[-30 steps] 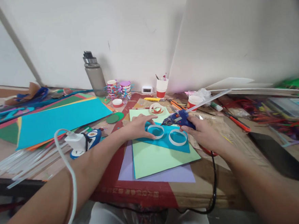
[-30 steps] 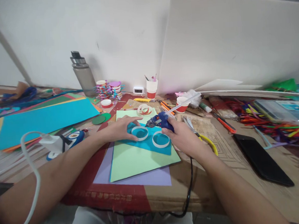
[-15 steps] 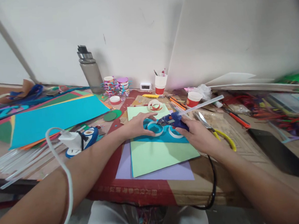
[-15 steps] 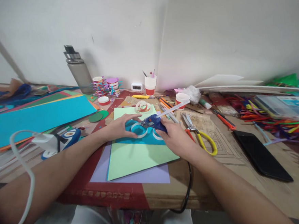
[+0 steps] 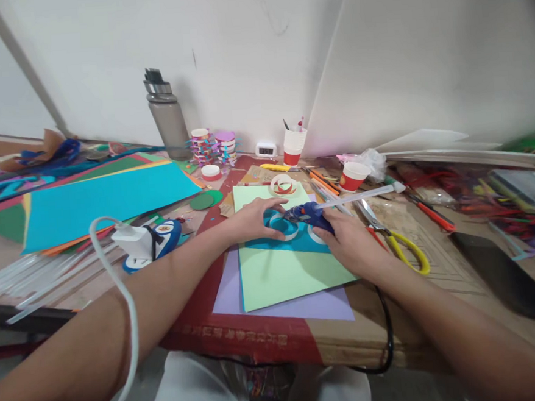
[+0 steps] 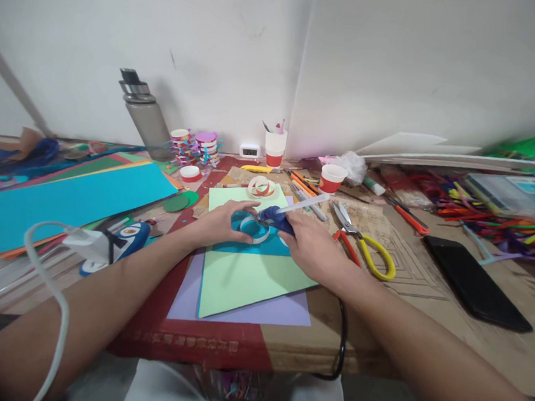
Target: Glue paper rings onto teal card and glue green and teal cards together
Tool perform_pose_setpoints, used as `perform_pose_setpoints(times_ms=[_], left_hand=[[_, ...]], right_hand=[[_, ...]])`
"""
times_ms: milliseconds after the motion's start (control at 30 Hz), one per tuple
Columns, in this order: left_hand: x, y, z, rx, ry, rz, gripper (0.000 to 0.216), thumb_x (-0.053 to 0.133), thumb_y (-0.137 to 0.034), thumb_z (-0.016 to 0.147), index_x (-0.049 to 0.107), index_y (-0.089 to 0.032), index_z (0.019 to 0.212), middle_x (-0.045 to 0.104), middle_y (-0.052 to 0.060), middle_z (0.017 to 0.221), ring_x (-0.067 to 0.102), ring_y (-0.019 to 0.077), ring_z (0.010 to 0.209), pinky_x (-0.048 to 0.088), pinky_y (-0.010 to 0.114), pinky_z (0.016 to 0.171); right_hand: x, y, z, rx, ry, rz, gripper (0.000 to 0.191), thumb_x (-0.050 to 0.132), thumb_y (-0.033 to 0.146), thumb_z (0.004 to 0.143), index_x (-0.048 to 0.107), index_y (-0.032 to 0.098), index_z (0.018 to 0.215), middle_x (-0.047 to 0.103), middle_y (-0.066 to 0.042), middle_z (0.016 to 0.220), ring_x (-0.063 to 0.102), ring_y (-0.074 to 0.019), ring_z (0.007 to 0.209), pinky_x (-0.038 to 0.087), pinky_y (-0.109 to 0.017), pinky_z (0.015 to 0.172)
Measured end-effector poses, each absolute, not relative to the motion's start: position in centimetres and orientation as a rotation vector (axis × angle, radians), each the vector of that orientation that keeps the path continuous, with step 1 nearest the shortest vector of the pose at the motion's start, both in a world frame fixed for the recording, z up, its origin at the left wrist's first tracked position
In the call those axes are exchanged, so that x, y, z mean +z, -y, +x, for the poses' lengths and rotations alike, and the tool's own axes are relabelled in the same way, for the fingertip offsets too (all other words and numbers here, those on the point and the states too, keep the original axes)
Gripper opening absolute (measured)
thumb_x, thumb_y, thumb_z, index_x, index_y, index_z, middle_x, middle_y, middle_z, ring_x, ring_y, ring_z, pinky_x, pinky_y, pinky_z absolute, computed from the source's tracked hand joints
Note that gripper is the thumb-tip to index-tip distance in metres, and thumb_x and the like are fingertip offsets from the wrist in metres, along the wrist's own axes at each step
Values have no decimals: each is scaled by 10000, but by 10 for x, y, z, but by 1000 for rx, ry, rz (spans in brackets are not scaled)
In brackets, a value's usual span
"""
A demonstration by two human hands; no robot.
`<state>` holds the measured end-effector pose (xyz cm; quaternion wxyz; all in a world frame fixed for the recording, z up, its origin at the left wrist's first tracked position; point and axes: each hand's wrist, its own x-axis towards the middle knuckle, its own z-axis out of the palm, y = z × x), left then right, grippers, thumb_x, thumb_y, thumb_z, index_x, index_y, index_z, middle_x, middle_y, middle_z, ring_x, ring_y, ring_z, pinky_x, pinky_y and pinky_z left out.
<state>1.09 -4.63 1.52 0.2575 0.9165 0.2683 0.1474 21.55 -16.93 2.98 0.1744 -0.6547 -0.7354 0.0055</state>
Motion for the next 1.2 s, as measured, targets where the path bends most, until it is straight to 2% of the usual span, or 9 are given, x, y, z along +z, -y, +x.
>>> perform_pose_setpoints(times_ms=[233, 467, 700, 1033, 1200], left_hand=[[10, 44, 11, 406, -804, 2465, 904, 711, -591, 603, 390, -274, 1386, 491, 91, 1322, 437, 292, 1225, 354, 395, 1008], [8, 42, 11, 418, -788, 2468, 922, 704, -615, 595, 387, -276, 1392, 517, 90, 1291, 463, 292, 1190, 368, 401, 987], [11, 43, 12, 419, -693, 2487, 841, 709, -515, 646, 397, -240, 1377, 603, 31, 1224, 444, 261, 1207, 326, 366, 1009], [9, 41, 12, 426, -683, 2491, 823, 709, -516, 644, 416, -238, 1361, 603, 35, 1226, 453, 256, 1192, 335, 359, 995], [8, 40, 12, 414, -755, 2484, 869, 708, -554, 623, 403, -254, 1379, 560, 70, 1260, 465, 276, 1186, 365, 383, 981]], right_hand=[[32, 166, 204, 22, 2110, -1867, 269, 393, 301, 920, 561, 112, 1011, 635, -158, 1017, 579, -248, 929, 417, -318, 788], [32, 165, 205, -7, 2107, -1890, 269, 387, 307, 921, 568, 127, 1006, 637, -152, 1027, 577, -248, 945, 410, -322, 798], [36, 174, 207, -113, 2078, -2001, 191, 412, 298, 911, 542, 163, 950, 639, -122, 962, 590, -242, 898, 398, -313, 735], [37, 178, 203, -131, 2086, -2000, 166, 417, 285, 913, 533, 169, 937, 637, -103, 924, 592, -228, 856, 387, -299, 703], [37, 172, 199, -93, 2082, -2014, 211, 421, 277, 910, 559, 136, 984, 643, -128, 966, 589, -246, 892, 396, -310, 732]])
